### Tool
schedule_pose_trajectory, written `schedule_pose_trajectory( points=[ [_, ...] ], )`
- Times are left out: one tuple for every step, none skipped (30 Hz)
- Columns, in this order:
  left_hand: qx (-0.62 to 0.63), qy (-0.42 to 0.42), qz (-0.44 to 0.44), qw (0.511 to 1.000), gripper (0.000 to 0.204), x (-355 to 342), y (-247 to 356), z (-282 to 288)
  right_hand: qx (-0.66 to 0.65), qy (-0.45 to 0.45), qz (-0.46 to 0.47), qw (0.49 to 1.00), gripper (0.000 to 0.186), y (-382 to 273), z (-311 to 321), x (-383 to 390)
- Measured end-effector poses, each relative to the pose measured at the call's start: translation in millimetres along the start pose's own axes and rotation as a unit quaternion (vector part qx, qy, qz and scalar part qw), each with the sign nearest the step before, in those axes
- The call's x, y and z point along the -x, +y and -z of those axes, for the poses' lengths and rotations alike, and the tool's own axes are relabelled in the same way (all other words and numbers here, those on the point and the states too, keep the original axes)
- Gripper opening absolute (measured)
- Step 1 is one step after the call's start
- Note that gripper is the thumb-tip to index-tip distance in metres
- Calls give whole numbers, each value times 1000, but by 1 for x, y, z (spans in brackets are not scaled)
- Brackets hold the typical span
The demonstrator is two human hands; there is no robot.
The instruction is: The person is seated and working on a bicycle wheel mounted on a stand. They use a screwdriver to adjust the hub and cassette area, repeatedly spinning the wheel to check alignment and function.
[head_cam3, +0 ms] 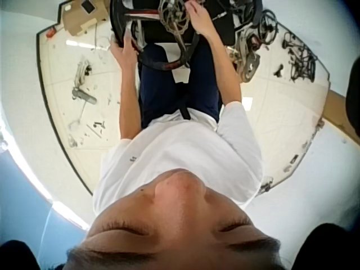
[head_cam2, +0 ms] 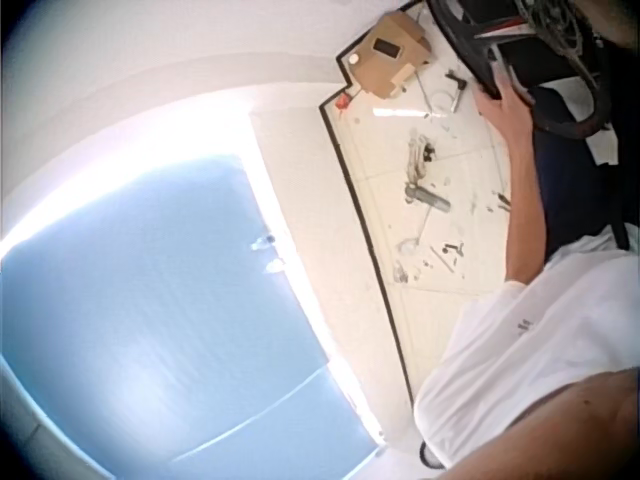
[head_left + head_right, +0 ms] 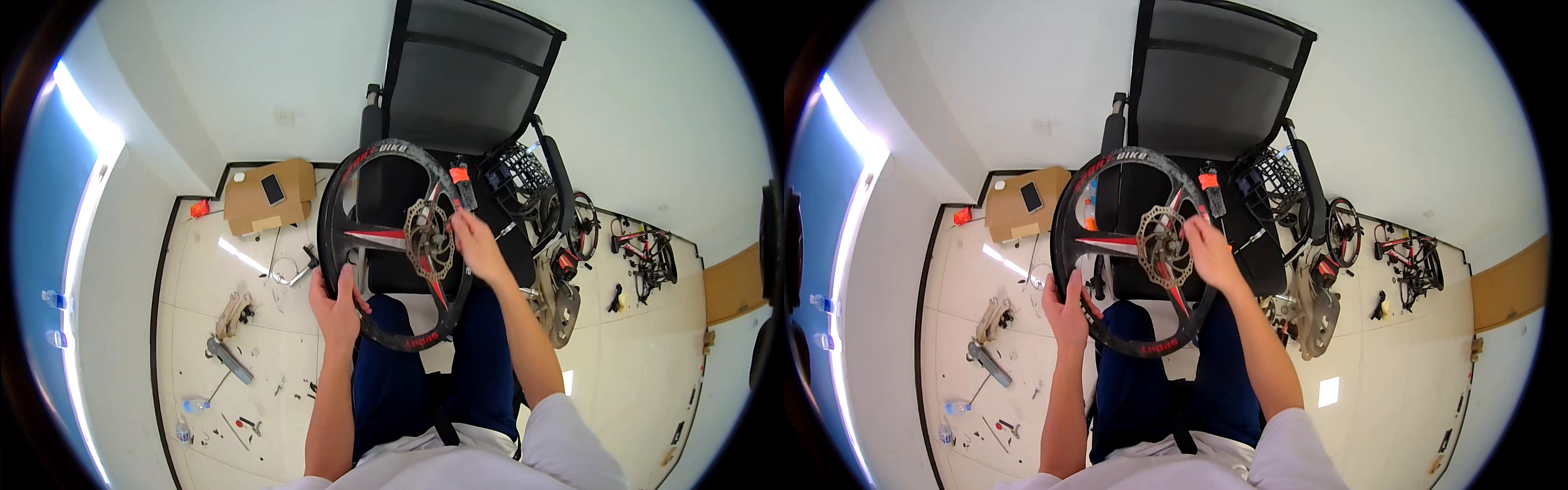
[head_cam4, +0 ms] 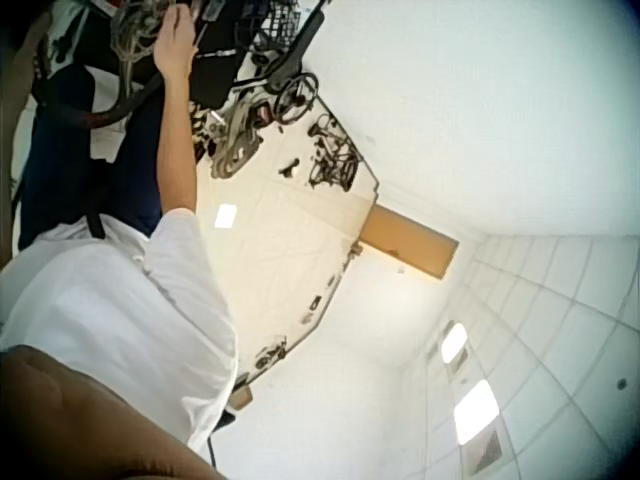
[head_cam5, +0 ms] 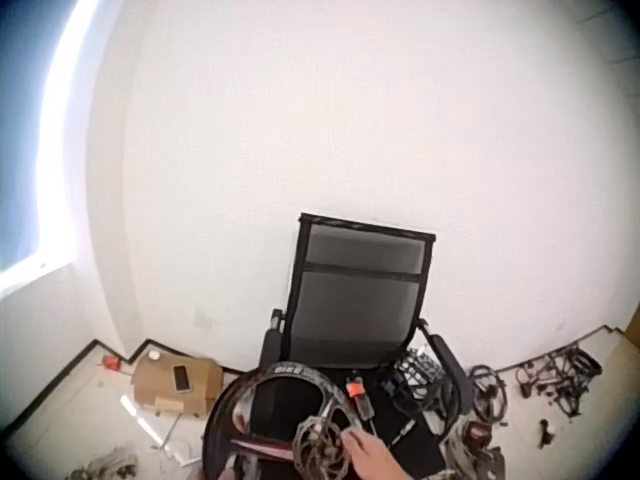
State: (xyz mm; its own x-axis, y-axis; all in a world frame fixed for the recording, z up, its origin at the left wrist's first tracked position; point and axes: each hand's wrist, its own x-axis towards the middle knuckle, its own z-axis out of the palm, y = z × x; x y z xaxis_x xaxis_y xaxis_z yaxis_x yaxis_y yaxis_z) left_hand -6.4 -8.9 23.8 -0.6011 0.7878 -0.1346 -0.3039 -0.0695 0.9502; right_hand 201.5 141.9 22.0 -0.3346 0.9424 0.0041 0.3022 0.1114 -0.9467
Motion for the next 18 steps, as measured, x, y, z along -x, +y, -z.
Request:
schedule_pose_trajectory(
  points=[
    [15, 4, -9, 1000, 22, 3, 3, -2, 17, -14, -12, 1000, 22, 1, -2, 12],
    [20, 11, -16, 1000, 22, 4, 10, -2, 32, -30, -18, 999, 22, -3, -7, 21],
    [21, 13, -13, 1000, 21, 9, 15, -3, 9, -40, -9, 999, 23, 4, -9, 29],
    [23, 15, -11, 1000, 21, 13, 20, -5, -9, -44, -12, 999, 23, 7, -9, 31],
    [34, 8, -22, 999, 21, 15, 23, -7, -24, -39, -17, 999, 23, 4, -11, 35],
    [30, 4, -26, 999, 21, 18, 24, -10, -39, -34, -21, 998, 23, 1, -12, 39],
    [25, 0, -30, 999, 21, 21, 25, -12, -39, -32, -20, 999, 23, 4, -15, 44],
    [25, -2, -38, 999, 21, 24, 27, -17, -36, -31, -12, 999, 23, 4, -16, 45],
    [24, -12, -41, 999, 22, 27, 27, -20, -34, -30, -5, 999, 23, 6, -16, 46],
    [10, -20, -49, 999, 22, 30, 29, -24, -36, -10, -1, 999, 23, 10, -17, 46],
    [-1, -31, -58, 998, 22, 34, 30, -30, -37, 13, 4, 999, 23, 13, -16, 45],
    [-13, -41, -66, 997, 22, 37, 32, -35, -37, 36, 9, 999, 23, 15, -14, 45],
    [-19, -44, -62, 997, 23, 41, 34, -39, -27, 45, -29, 998, 23, 16, -7, 48],
    [-26, -50, -65, 996, 23, 44, 33, -42, -50, 52, -38, 997, 23, 14, -4, 52],
    [-33, -57, -69, 995, 23, 47, 33, -44, -73, 58, -46, 995, 23, 12, -1, 57],
    [-40, -63, -72, 995, 23, 50, 34, -47, -96, 65, -54, 992, 24, 11, 1, 61],
    [-34, -67, -77, 994, 24, 54, 34, -49, -107, 68, -58, 990, 24, 14, 2, 67],
    [-28, -71, -81, 994, 25, 56, 35, -52, -116, 69, -58, 989, 25, 18, 3, 71]
  ],
)
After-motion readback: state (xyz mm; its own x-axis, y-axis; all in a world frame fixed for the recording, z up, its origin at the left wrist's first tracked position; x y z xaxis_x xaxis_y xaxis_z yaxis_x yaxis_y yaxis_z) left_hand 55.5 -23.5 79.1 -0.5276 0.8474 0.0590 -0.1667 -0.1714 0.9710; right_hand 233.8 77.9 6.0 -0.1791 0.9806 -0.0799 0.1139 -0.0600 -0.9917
